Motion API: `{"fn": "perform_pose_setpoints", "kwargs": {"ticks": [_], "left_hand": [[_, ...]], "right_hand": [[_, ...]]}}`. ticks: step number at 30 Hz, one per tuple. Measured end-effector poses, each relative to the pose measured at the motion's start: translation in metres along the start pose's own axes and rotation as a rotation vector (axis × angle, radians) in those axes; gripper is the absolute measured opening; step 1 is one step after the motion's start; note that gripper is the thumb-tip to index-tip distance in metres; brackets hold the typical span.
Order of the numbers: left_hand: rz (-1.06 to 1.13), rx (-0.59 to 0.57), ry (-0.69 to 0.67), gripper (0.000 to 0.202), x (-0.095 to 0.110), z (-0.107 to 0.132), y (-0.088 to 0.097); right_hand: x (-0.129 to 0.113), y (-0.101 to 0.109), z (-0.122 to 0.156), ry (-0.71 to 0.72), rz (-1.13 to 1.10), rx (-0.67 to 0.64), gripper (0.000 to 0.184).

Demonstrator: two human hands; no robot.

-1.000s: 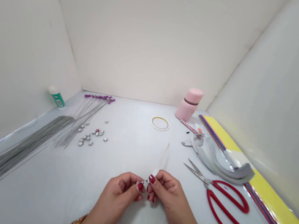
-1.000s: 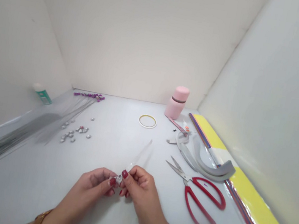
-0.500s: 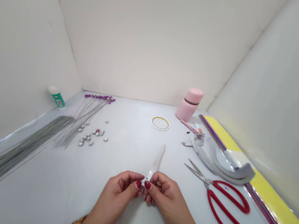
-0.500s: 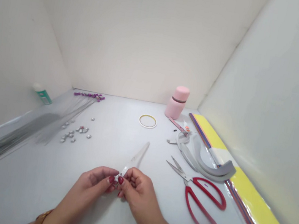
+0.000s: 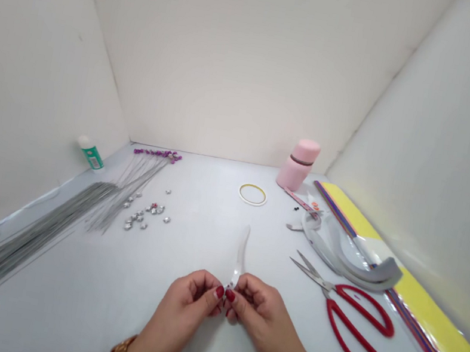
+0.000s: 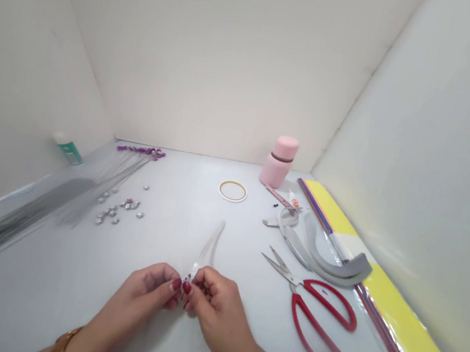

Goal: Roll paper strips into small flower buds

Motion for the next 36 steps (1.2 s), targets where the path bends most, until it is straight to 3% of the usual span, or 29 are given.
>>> {"fn": "perform_pose_setpoints", "kwargs": {"ticks": [6, 12, 21, 36], "left_hand": [[-0.003, -0.07, -0.012, 0.02, -0.0006, -0.0011, -0.0001], [-0.073, -0.098, -0.057, 0.017, 0.0008, 0.0027, -0.0023], [-0.343, -0.018, -0.15, 0.016, 0.0008, 0.0078, -0.0041], [-0.454, 0.002, -0.259, 0.017, -0.0028, 0.0078, -0.0074]], "right_hand": [[0.001, -0.0001, -0.0024, -0.108, -0.193, 0.031, 0.023], [-0.0003, 0.001, -0.0031, -0.112, -0.203, 0.028, 0.025], [-0.0039, -0.0009, -0.0021, -0.128, -0.186, 0.082, 0.018], [-0.0009, 0.0, -0.002, -0.092, -0.139, 0.007, 0.028]]}}
Point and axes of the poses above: each hand's wrist, its own z-axis away from the middle knuckle, its own y-axis out of the back of the hand, x = y × z, the point moved 1 cm from there along -z, towards the middle knuckle, and after that the axes turned 8 degrees about y, right-handed, at the moved point
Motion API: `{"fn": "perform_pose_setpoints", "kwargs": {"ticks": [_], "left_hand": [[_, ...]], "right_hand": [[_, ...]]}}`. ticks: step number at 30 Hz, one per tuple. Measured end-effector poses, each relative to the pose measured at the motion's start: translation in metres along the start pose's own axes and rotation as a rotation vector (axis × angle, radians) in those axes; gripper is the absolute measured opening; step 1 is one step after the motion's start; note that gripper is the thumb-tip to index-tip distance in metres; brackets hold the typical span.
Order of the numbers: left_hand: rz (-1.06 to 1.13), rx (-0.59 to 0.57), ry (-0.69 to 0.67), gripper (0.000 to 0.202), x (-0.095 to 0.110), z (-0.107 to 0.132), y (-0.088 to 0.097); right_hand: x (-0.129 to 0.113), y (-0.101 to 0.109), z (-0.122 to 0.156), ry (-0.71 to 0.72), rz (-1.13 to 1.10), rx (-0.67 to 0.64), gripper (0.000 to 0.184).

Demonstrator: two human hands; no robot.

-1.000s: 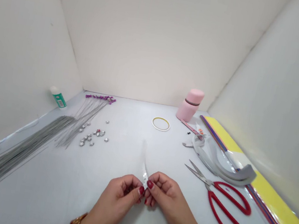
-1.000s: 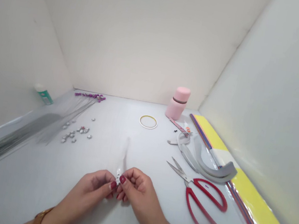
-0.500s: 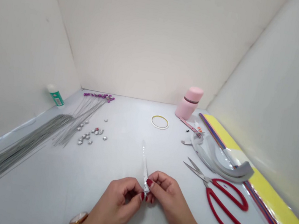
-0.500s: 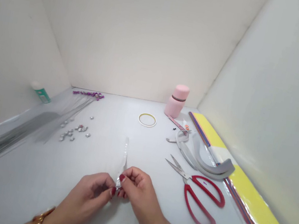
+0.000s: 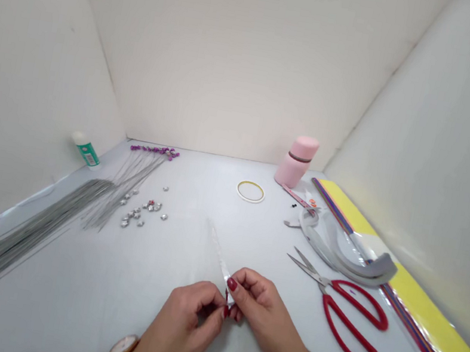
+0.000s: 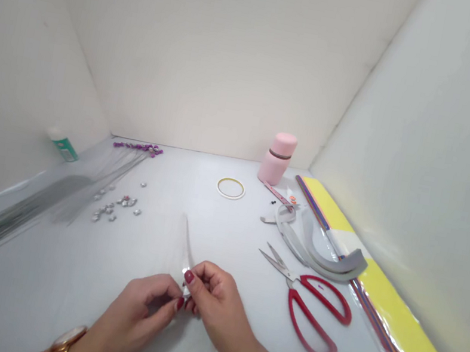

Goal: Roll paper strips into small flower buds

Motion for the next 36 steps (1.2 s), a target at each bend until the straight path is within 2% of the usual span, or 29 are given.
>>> {"fn": "perform_pose_setpoints", "kwargs": {"ticks": [6, 8, 10, 11, 13, 15, 20, 25, 28, 30, 33, 34, 35, 36], "left_hand": [[-0.007, 0.082, -0.009, 0.017, 0.0, 0.003, 0.003], [-0.081, 0.206, -0.1, 0.01, 0.0, 0.003, 0.008], [-0.204, 0.308, -0.231, 0.018, -0.001, 0.001, 0.014], [-0.269, 0.289, -0.289, 0.026, -0.001, 0.0, 0.017], [-0.35, 0.188, -0.34, 0.029, 0.0, -0.002, 0.019], [-0.347, 0.135, -0.303, 0.022, 0.001, -0.003, 0.02], [-0.249, 0.183, -0.21, 0.011, 0.005, -0.001, 0.019], [-0.157, 0.196, 0.025, 0.007, 0.007, -0.001, 0.019], [-0.171, 0.185, 0.133, 0.013, 0.008, -0.001, 0.02], [-0.126, 0.104, 0.213, 0.021, 0.008, -0.001, 0.021], [0.066, -0.178, 0.312, 0.032, 0.007, -0.003, 0.022], [0.111, -0.215, 0.308, 0.033, 0.007, -0.003, 0.024], [0.129, -0.193, 0.285, 0.031, 0.007, -0.003, 0.025], [0.121, -0.124, 0.247, 0.026, 0.008, -0.003, 0.027]], "right_hand": [[-0.003, 0.0, 0.0, 0.062, 0.033, -0.012, 0.024], [-0.004, 0.001, 0.001, 0.103, 0.084, -0.026, 0.022], [-0.003, 0.001, 0.003, 0.132, 0.15, -0.076, 0.019], [-0.002, 0.001, 0.003, 0.142, 0.179, -0.102, 0.018], [0.0, 0.001, 0.004, 0.149, 0.192, -0.117, 0.015], [0.001, 0.001, 0.003, 0.122, 0.144, -0.097, 0.014], [-0.001, 0.001, -0.001, 0.042, -0.036, -0.051, 0.017], [-0.003, 0.001, -0.002, -0.013, -0.014, 0.005, 0.025], [-0.003, 0.002, -0.003, -0.031, -0.003, 0.026, 0.027], [-0.003, 0.002, -0.003, -0.036, -0.015, 0.027, 0.027], [-0.001, 0.003, -0.003, -0.04, -0.028, 0.014, 0.027], [0.0, 0.003, -0.003, -0.043, -0.028, 0.007, 0.027], [0.0, 0.003, -0.002, -0.047, -0.025, -0.003, 0.027], [0.0, 0.003, -0.002, -0.051, -0.017, -0.015, 0.028]]}}
Point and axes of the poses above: each hand's wrist, its own z-axis away from the middle knuckle, its own y-axis out of the back of the hand, x = y × z, the point moved 1 cm from there along -z, towards the middle knuckle, and after that the axes turned 8 degrees about y, right-handed, at the moved point
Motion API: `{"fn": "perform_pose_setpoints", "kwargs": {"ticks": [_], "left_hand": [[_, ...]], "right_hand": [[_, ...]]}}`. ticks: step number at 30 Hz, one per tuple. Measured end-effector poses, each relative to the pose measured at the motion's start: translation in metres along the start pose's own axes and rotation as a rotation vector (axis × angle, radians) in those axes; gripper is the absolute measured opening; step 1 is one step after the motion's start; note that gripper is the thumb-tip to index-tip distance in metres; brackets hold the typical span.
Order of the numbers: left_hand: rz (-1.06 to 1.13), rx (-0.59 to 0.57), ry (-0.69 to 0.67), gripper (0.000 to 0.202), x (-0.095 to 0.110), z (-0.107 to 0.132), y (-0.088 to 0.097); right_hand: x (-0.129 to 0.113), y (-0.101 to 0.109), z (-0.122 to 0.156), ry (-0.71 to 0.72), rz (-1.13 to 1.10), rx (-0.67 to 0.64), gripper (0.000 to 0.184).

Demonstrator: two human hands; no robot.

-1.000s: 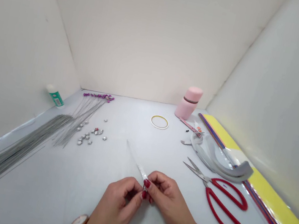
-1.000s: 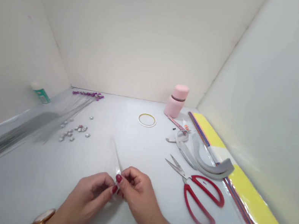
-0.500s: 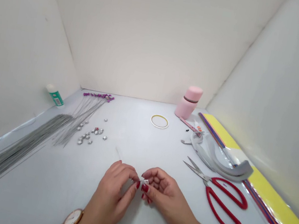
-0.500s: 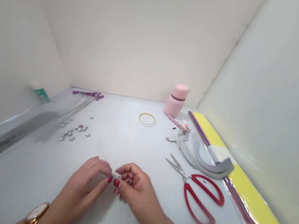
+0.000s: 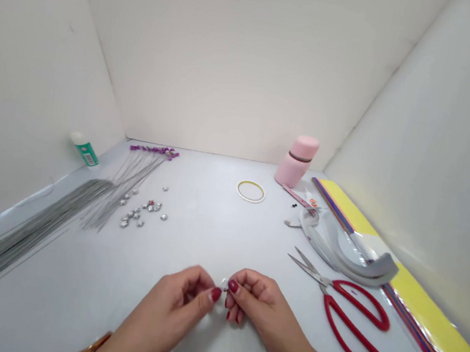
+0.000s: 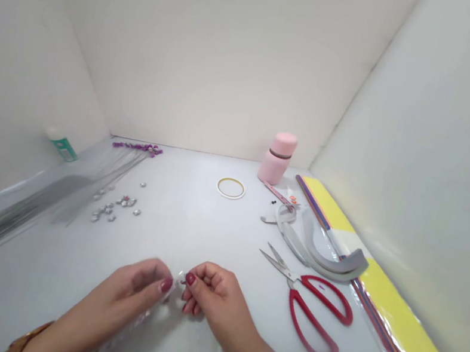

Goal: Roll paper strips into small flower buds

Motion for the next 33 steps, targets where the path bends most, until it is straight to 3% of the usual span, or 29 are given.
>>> {"fn": "perform_pose_setpoints", "kwargs": {"ticks": [3, 6, 8, 13, 22, 28, 33], "left_hand": [[-0.07, 0.196, -0.16, 0.023, 0.0, 0.002, 0.001], [-0.19, 0.172, -0.288, 0.023, -0.001, 0.004, -0.005], [-0.226, 0.167, -0.3, 0.021, -0.003, 0.004, -0.008], [-0.111, 0.213, -0.178, 0.016, -0.004, 0.001, -0.011], [0.379, 0.074, 0.131, 0.013, -0.013, -0.008, -0.015], [0.622, -0.04, 0.183, 0.015, -0.011, -0.009, -0.012], [0.59, -0.016, 0.187, 0.025, -0.011, -0.01, -0.011]], "right_hand": [[0.0, -0.001, 0.001, 0.005, 0.024, -0.039, 0.029], [0.002, -0.004, 0.001, -0.005, 0.037, -0.057, 0.032], [0.003, -0.004, 0.001, -0.008, 0.053, -0.054, 0.034], [0.003, -0.004, 0.002, 0.04, 0.105, -0.052, 0.031], [-0.001, -0.002, 0.003, 0.07, 0.176, -0.066, 0.023], [0.0, -0.002, 0.002, 0.058, 0.175, -0.067, 0.022], [0.001, -0.001, 0.001, 0.052, 0.174, -0.055, 0.024]]}}
Point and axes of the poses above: each hand's wrist, its own z-axis away from the middle knuckle, its own y-axis out of the back of the hand, x = y × z, the point moved 1 cm from there along -z, towards the middle knuckle, and after that the axes turned 8 degrees about y, right-handed, at the moved point
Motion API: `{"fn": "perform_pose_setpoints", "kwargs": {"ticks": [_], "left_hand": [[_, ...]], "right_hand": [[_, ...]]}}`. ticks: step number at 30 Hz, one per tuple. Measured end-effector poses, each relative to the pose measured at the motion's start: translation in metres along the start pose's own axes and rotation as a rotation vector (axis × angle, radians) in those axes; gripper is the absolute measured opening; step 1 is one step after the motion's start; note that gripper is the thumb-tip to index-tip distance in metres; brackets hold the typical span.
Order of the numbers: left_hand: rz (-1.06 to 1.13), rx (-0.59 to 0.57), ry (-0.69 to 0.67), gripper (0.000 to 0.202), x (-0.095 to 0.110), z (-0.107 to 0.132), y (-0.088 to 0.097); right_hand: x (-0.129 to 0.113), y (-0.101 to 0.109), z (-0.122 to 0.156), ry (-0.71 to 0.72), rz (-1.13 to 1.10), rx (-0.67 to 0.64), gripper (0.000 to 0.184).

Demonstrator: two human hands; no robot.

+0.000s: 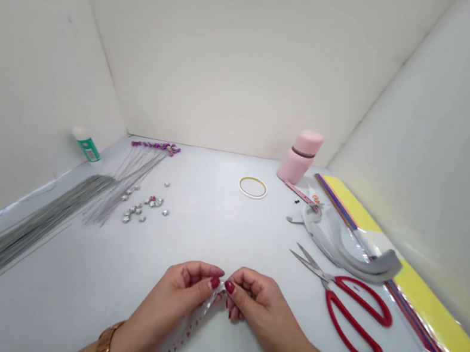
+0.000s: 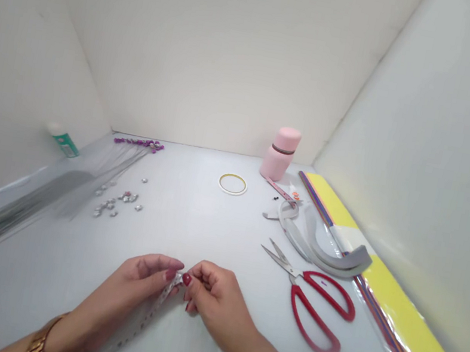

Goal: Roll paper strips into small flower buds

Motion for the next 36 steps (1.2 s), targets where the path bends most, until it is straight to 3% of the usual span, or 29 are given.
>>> {"fn": "perform_pose_setpoints", "kwargs": {"ticks": [4, 9, 16, 26, 31, 36], "left_hand": [[-0.147, 0.014, -0.077, 0.018, -0.0029, -0.0012, 0.0004], [-0.274, 0.181, -0.094, 0.014, -0.0028, -0.0014, -0.0003], [-0.224, 0.048, -0.065, 0.016, 0.0015, 0.0002, 0.002], [-0.419, 0.215, -0.301, 0.01, -0.003, 0.0035, 0.0006], [-0.391, 0.154, -0.288, 0.009, -0.0004, 0.0059, -0.0025], [-0.304, 0.067, -0.253, 0.02, -0.0037, 0.0033, 0.0007]], "right_hand": [[-0.0003, 0.0001, -0.0002, 0.003, 0.017, 0.002, 0.024], [-0.0004, -0.0002, 0.0006, 0.039, 0.054, -0.014, 0.02], [0.0024, 0.0009, 0.0013, 0.052, 0.069, -0.032, 0.018], [-0.0011, 0.0, 0.0019, 0.07, 0.126, -0.07, 0.017], [0.0004, -0.0006, 0.0032, 0.072, 0.081, -0.047, 0.015], [0.0016, -0.0011, 0.002, -0.006, -0.095, -0.093, 0.02]]}}
Point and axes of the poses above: each hand's wrist, its own z-axis away from the middle knuckle, its own y-axis out of the back of the hand, x = y × z, the point moved 1 cm from there along -z, towards the middle knuckle, and after that the axes turned 8 degrees about y, right-handed, at the moved point
